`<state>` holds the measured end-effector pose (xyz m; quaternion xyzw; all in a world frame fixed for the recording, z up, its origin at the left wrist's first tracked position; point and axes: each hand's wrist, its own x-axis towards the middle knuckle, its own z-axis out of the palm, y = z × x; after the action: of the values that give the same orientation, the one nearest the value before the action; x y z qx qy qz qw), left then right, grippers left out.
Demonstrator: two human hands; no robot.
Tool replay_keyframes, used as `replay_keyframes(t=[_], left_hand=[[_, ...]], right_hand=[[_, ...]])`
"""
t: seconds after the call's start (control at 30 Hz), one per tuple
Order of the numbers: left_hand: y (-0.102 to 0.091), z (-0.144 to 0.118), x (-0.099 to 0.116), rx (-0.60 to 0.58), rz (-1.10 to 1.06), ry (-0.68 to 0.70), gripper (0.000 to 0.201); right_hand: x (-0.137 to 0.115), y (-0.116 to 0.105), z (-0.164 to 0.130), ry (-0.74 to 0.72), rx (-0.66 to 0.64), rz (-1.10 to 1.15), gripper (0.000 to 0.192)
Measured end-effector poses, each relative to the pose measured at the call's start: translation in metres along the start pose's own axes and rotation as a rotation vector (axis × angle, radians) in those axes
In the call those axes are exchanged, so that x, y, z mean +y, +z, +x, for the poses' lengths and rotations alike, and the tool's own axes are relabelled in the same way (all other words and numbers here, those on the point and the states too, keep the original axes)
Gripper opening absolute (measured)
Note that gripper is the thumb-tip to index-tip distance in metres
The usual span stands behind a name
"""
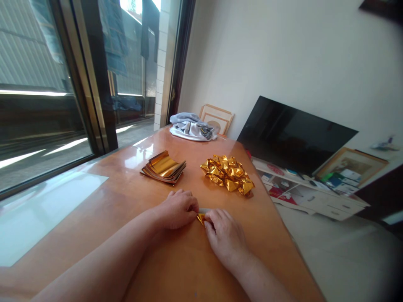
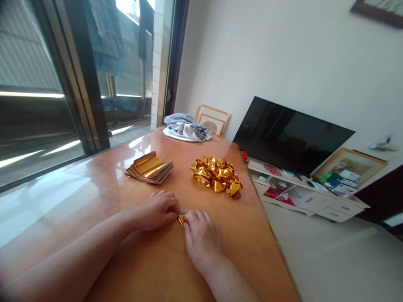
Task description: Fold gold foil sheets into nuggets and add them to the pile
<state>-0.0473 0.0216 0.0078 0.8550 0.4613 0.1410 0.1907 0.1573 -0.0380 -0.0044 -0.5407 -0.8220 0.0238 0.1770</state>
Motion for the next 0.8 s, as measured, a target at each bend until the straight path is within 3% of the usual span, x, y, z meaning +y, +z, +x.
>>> replay_keyframes(t=[0.57, 0.8], left_hand=[[0.013, 0.005, 0.002, 0.077, 0.073, -0.031, 0.008], [0.011, 0.0, 0.014, 0.167, 0.062, 0.064, 0.011]], right_hand=[[0.002, -0.005, -0.005, -0.087, -0.055, 0.027, 0.021], [0.0, -0.007, -0.006, -0.067, -0.075, 0.012, 0.022]])
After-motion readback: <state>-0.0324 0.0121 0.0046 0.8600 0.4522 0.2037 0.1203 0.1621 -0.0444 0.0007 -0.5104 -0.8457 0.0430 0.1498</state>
